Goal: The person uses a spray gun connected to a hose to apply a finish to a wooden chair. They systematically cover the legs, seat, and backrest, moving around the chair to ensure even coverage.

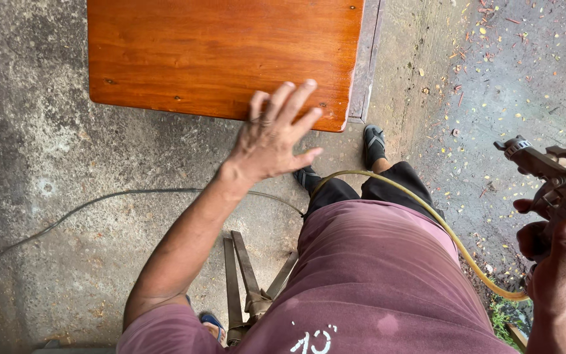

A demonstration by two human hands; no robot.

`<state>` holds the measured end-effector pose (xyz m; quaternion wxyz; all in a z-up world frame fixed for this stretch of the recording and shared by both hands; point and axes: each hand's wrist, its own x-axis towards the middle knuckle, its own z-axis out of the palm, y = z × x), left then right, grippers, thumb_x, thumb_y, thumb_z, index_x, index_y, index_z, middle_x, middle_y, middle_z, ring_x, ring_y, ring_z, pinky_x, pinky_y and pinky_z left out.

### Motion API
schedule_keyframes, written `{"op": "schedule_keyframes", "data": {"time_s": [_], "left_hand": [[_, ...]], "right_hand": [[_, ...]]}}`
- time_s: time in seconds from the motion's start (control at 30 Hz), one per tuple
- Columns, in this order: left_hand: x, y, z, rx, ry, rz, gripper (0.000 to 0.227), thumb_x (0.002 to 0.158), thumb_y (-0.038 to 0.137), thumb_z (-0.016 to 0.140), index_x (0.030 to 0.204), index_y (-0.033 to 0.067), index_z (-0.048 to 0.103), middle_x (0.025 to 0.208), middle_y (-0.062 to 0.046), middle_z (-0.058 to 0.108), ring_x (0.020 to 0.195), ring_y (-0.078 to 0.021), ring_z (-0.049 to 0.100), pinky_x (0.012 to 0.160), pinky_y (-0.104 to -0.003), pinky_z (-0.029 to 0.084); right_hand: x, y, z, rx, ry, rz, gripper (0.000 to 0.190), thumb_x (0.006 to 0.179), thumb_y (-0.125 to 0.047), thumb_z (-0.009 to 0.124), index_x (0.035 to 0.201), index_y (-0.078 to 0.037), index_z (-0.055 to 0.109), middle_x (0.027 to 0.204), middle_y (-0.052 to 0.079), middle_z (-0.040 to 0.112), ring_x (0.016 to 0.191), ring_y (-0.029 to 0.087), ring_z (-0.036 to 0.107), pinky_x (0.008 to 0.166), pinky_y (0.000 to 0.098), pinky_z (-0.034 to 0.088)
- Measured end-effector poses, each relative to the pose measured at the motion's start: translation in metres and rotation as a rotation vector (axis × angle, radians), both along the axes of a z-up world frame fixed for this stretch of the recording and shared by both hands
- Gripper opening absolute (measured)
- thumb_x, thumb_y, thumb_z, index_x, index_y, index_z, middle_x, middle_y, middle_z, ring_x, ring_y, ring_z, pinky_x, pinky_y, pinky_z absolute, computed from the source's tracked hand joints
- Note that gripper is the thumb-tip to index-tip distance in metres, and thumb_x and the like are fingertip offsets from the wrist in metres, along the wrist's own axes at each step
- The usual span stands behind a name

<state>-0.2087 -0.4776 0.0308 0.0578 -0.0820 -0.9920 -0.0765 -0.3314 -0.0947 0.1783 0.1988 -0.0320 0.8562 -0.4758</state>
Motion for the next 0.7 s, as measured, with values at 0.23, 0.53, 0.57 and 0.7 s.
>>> {"op": "schedule_keyframes", "data": {"time_s": [0.23,0.53,0.57,0.7], "left_hand": [[-0.002,0.002,0.004,0.043,0.168,-0.051,0.069,0.093,0.068,0.065,0.136,0.0153,0.074,0.164,-0.016,0.029,0.145,-0.0316,0.028,0.112,-0.055,0.028],[-0.002,-0.022,0.012,0.039,0.145,0.091,0.055,0.097,0.063,0.067,0.108,0.0093,0.069,0.152,-0.017,0.044,0.139,-0.0301,0.037,0.108,-0.053,0.033],[-0.005,-0.020,0.011,0.037,0.157,0.057,0.056,0.099,0.061,0.068,0.120,0.0093,0.069,0.155,-0.018,0.041,0.140,-0.0302,0.036,0.109,-0.053,0.032],[-0.017,0.005,0.007,0.088,0.092,-0.011,0.065,0.090,0.056,0.073,0.139,0.0146,0.067,0.159,-0.017,0.035,0.144,-0.0315,0.032,0.113,-0.054,0.030]], "right_hand": [[-0.002,0.015,-0.013,-0.013,-0.051,-0.065,0.109,0.082,-0.094,0.043,0.148,-0.007,0.046,0.105,0.012,0.059,0.050,0.005,0.032,0.045,0.0217,0.024],[0.006,0.010,-0.004,-0.041,0.021,-0.024,0.103,0.090,-0.089,0.043,0.152,-0.006,0.046,0.107,0.013,0.061,0.054,0.006,0.038,0.048,0.0215,0.027],[0.008,0.007,-0.003,-0.045,0.044,-0.014,0.101,0.092,-0.087,0.043,0.153,-0.007,0.047,0.107,0.013,0.062,0.056,0.006,0.042,0.049,0.0214,0.029],[0.007,-0.001,0.003,-0.043,0.036,-0.047,0.094,0.096,-0.079,0.045,0.154,-0.006,0.045,0.106,0.013,0.062,0.055,0.005,0.039,0.049,0.0212,0.030]]}}
